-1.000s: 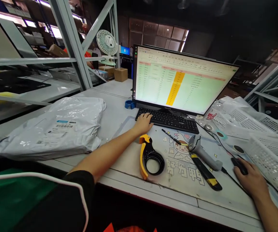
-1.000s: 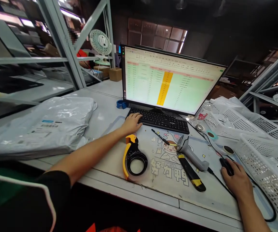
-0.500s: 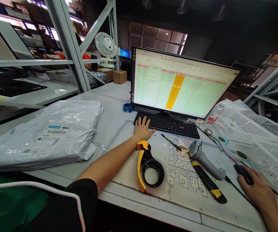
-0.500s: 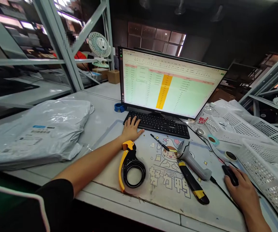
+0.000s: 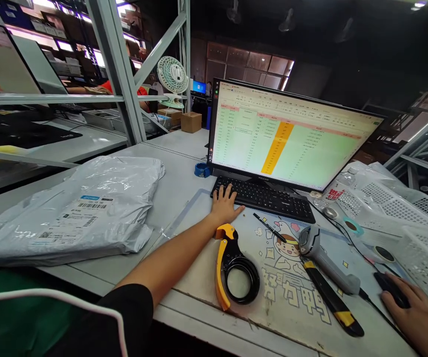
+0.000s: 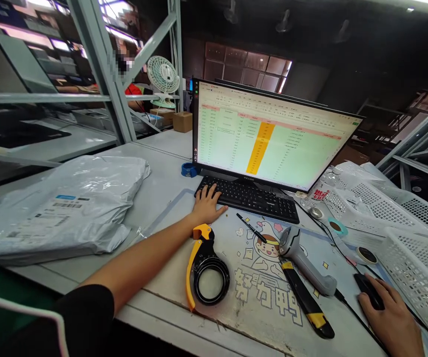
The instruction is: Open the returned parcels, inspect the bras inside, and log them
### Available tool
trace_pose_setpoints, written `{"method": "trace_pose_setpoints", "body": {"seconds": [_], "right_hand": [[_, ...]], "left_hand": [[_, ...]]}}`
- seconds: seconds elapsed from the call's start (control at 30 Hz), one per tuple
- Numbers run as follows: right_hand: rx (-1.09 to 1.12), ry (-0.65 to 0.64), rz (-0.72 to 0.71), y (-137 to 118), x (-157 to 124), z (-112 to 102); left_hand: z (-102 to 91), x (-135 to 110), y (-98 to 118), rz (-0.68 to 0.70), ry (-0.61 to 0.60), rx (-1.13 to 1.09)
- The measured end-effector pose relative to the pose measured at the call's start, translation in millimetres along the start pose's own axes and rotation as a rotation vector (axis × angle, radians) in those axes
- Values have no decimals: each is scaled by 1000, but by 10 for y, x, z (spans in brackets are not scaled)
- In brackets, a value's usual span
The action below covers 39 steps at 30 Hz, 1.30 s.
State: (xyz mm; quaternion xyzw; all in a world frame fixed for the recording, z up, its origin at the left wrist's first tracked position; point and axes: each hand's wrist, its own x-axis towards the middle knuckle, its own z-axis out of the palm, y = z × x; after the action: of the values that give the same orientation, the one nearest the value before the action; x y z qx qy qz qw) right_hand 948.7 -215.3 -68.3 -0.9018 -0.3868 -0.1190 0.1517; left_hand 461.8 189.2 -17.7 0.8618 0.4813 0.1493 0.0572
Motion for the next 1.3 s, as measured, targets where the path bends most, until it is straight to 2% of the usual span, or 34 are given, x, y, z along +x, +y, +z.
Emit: {"method": "trace_pose_setpoints", "body": {"seconds": [0.17, 0.33, 0.57, 0.7, 0.83, 1.03, 1.2, 1.3], "right_hand": [[9, -38, 31, -134, -52, -108], [29, -17, 69, -222, -88, -150], [22, -36, 52, -167, -55, -120], [62, 19, 36, -95, -32, -45], [126, -2, 8, -11, 14, 48], [134, 91, -3, -59, -20, 95], [102, 16, 37, -78, -5, 54], [105, 20, 63, -126, -32, 21]], "left_hand": [[34, -8, -9, 3, 24, -6], [56, -6, -21, 10, 32, -7], [37, -15, -13, 8, 31, -14], [46, -9, -25, 10, 37, -14], [66, 7, -50, 11, 35, -11], [60, 11, -41, 13, 21, -21], [53, 6, -35, 5, 21, -21], [46, 5, -35, 2, 10, -17]]}}
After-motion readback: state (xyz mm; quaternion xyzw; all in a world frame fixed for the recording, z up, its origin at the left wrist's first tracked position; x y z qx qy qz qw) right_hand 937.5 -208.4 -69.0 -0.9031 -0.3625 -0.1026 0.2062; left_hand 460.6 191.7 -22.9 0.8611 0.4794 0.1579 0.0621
